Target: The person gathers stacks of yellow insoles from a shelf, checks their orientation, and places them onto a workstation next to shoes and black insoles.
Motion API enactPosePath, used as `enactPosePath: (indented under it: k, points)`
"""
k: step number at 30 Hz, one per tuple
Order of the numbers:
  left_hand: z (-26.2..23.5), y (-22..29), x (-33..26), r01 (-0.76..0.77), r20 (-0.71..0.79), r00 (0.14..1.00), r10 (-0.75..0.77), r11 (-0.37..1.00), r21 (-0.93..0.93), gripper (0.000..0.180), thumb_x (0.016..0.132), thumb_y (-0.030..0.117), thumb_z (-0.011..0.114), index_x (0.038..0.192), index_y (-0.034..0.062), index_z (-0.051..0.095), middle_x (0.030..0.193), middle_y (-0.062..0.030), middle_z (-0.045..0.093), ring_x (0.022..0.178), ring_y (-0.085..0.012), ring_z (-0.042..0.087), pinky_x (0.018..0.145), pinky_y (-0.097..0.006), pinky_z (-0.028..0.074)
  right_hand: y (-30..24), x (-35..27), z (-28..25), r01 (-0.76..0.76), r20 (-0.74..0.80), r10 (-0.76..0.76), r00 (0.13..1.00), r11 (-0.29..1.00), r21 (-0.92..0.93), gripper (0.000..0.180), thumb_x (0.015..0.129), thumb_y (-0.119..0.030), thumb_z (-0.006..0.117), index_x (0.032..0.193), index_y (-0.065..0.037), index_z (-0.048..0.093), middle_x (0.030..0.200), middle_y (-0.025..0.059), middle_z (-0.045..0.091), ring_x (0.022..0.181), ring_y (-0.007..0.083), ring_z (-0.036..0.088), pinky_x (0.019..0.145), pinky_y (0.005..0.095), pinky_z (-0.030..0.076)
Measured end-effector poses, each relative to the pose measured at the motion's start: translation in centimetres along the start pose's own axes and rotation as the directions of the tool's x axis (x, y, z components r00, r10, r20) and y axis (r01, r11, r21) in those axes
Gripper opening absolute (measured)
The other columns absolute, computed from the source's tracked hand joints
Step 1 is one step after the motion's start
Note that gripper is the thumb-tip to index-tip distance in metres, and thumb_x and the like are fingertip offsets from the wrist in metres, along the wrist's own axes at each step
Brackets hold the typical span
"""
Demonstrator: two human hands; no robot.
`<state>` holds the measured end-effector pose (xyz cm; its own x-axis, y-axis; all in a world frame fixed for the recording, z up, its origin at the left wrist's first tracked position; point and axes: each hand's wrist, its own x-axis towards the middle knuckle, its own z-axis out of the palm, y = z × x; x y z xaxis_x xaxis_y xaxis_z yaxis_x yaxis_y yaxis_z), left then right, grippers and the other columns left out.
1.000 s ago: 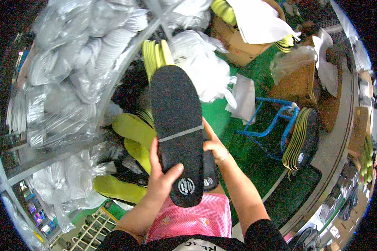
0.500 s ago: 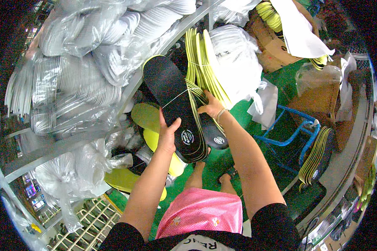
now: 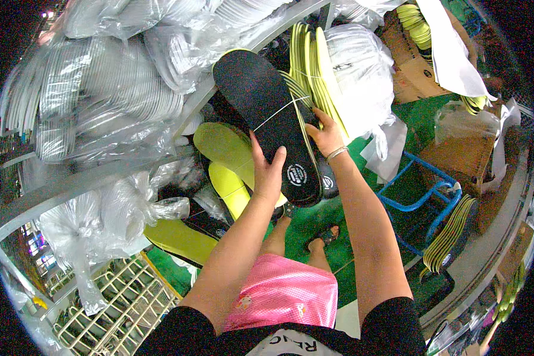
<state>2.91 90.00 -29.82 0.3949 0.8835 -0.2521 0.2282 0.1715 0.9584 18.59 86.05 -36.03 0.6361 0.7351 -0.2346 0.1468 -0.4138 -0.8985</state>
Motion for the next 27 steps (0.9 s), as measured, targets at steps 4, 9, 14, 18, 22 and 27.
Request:
enactPosePath:
  k: [4,9,14,18,22,27]
  points:
    - [0.6,-1.2,-0.6,0.001,0.07,0.997,0.015,0.973,-0.229,0.077,0.078,0.018,0.058,0.134,0.002,0.008,0.133,-0.018,0.025,0.119,-0.0265,0.03,0.099,-0.035,0.025,-2.6,-3.0,-0.4,-0.046,-0.2,0.119,0.973,0.94,0.337,0.04,0.081,-0.016,0.053,0.115,0.004,0.047,0.109,0.0175,0.054,0.101,0.0231,0.051,0.09,0.0294,0.037]
    - [1.4,-2.4,-1.6,-0.057,0.019,0.998,0.062,0.98,-0.19,0.081,0.076,0.024,0.06,0.133,-0.0015,0.009,0.134,-0.0229,0.019,0.122,-0.0306,0.026,0.101,-0.038,0.022,-5.3,-6.8,-0.5,0.319,0.021,-0.322,0.947,0.944,0.084,0.073,0.071,-0.025,0.067,0.127,0.003,0.03,0.126,0.0199,0.037,0.115,0.029,0.038,0.096,0.0357,0.03]
    - [-4.7,-2.3,-3.7,-0.165,-0.088,0.978,0.188,0.962,0.22,0.04,0.08,0.013,0.057,0.116,0.0049,0.045,0.12,-0.0111,0.042,0.103,-0.0202,0.045,0.081,-0.027,0.039,-3.7,-5.1,-0.8,0.187,0.08,-0.185,0.98,0.982,-0.022,0.075,0.066,-0.026,0.072,0.125,0.001,0.034,0.112,0.0205,0.046,0.104,0.0304,0.045,0.088,0.0331,0.037]
    - [-9.2,-8.0,-2.5,0.349,-0.315,0.846,-0.43,0.893,-0.283,0.066,0.075,0.038,0.061,0.123,0.006,0.03,0.117,-0.0074,0.039,0.107,-0.0207,0.039,0.093,-0.035,0.03,-5.0,-5.4,-1.2,0.202,0.104,-0.201,0.974,0.979,-0.006,0.075,0.067,-0.025,0.072,0.125,0.003,0.033,0.113,0.0192,0.046,0.105,0.0284,0.046,0.088,0.0318,0.037]
    - [-8.4,-11.7,0.5,0.451,0.002,0.854,-0.521,0.738,-0.502,0.081,0.068,0.053,0.061,0.128,0.0092,0.029,0.13,-0.0053,0.035,0.119,-0.0234,0.031,0.1,-0.036,0.021,-3.8,-4.7,-0.9,0.218,0.143,-0.214,0.966,0.976,-0.014,0.076,0.067,-0.024,0.073,0.125,0.004,0.033,0.115,0.0175,0.043,0.107,0.0268,0.044,0.092,0.0312,0.035]
    - [-8.2,-13.3,1.3,0.519,0.116,0.815,-0.567,0.626,-0.582,0.077,0.068,0.05,0.063,0.126,0.0085,0.034,0.129,-0.0061,0.037,0.12,-0.0207,0.031,0.1,-0.036,0.022,-3.0,-4.6,-1.5,0.179,0.101,-0.17,0.98,0.981,-0.079,0.078,0.065,-0.029,0.074,0.125,0.0,0.034,0.123,0.0194,0.032,0.113,0.0301,0.037,0.095,0.0336,0.032]
